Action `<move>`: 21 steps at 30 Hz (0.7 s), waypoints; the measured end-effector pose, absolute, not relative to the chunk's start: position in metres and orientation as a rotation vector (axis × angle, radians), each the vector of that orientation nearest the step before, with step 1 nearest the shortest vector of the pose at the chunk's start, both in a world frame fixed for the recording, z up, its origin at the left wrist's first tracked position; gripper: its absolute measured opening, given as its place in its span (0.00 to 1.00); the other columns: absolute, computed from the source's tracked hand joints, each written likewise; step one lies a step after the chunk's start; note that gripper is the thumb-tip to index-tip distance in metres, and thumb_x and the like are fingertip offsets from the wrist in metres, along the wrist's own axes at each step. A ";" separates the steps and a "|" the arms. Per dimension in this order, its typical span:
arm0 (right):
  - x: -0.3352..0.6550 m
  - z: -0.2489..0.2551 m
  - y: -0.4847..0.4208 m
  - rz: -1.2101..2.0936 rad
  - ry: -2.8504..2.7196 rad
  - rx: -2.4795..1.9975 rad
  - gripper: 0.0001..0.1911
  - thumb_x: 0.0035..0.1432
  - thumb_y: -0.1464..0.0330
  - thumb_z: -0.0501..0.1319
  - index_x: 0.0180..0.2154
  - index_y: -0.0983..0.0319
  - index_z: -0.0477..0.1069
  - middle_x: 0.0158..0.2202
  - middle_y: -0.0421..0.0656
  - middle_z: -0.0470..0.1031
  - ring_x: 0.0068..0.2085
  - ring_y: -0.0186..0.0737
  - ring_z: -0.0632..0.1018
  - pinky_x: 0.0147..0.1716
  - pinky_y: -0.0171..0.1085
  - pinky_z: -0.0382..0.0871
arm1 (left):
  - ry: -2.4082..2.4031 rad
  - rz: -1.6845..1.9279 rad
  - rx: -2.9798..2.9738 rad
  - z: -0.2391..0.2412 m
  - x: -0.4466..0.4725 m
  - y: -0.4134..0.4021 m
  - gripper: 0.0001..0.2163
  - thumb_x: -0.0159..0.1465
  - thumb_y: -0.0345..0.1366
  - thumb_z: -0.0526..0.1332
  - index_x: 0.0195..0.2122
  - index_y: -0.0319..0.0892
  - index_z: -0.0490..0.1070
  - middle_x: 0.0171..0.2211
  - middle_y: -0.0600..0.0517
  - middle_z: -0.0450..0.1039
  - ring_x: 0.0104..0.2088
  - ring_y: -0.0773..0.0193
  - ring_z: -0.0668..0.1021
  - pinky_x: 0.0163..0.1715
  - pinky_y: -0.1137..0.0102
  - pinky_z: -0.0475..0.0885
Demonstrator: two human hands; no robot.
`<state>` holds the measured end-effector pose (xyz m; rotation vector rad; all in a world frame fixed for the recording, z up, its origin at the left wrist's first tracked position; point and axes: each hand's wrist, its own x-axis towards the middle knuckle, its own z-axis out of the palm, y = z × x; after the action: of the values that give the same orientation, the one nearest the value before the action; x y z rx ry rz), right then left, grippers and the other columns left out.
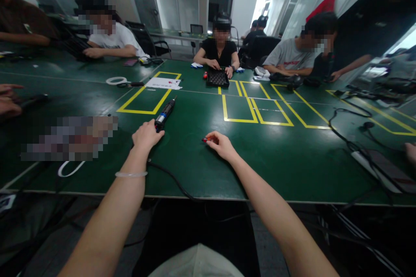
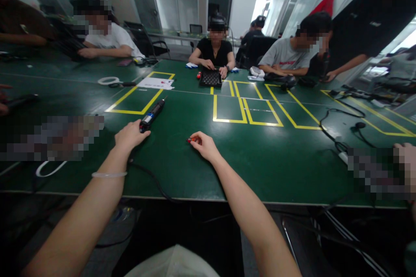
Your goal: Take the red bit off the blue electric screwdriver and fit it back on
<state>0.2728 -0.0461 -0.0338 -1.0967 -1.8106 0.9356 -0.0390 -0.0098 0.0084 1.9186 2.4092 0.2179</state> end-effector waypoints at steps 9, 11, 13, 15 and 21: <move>0.272 -0.036 -0.045 0.850 -1.854 -1.099 0.07 0.56 0.68 0.64 0.39 0.62 0.74 0.34 0.40 0.72 0.32 0.33 0.70 0.35 0.34 0.65 | 2.318 0.263 2.142 0.011 -0.005 -0.019 0.26 0.61 0.52 0.58 0.55 0.41 0.70 0.48 0.38 0.74 0.47 0.44 0.77 0.41 0.58 0.73; 0.271 -0.036 -0.045 0.863 -1.856 -1.099 0.08 0.56 0.68 0.64 0.39 0.62 0.73 0.33 0.39 0.72 0.31 0.33 0.70 0.35 0.34 0.65 | 2.248 0.267 2.234 0.010 0.009 -0.024 0.26 0.61 0.51 0.57 0.55 0.40 0.70 0.47 0.38 0.74 0.46 0.45 0.77 0.40 0.58 0.73; 0.270 -0.035 -0.046 0.872 -1.847 -1.092 0.08 0.57 0.67 0.63 0.40 0.62 0.73 0.32 0.39 0.72 0.31 0.34 0.70 0.34 0.34 0.65 | 2.172 0.278 2.319 0.007 0.026 -0.028 0.26 0.62 0.50 0.57 0.56 0.39 0.69 0.47 0.38 0.73 0.46 0.45 0.77 0.41 0.58 0.72; 0.269 -0.034 -0.047 0.881 -1.830 -1.071 0.09 0.57 0.67 0.63 0.41 0.61 0.72 0.33 0.39 0.72 0.31 0.34 0.71 0.34 0.35 0.65 | 2.094 0.290 2.391 0.004 0.042 -0.033 0.25 0.63 0.49 0.57 0.56 0.39 0.69 0.48 0.38 0.73 0.47 0.45 0.76 0.42 0.59 0.72; 0.268 -0.033 -0.048 0.825 -1.826 -1.030 0.05 0.57 0.67 0.62 0.36 0.60 0.68 0.33 0.39 0.71 0.31 0.35 0.70 0.35 0.36 0.66 | 1.829 0.308 2.569 -0.002 0.078 -0.045 0.25 0.64 0.48 0.58 0.59 0.39 0.65 0.49 0.38 0.73 0.49 0.46 0.76 0.45 0.59 0.69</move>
<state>0.2675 -0.0480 -0.0328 -1.0305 -1.8256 0.8246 0.0782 -0.0448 -0.0017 2.5690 1.8285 0.3078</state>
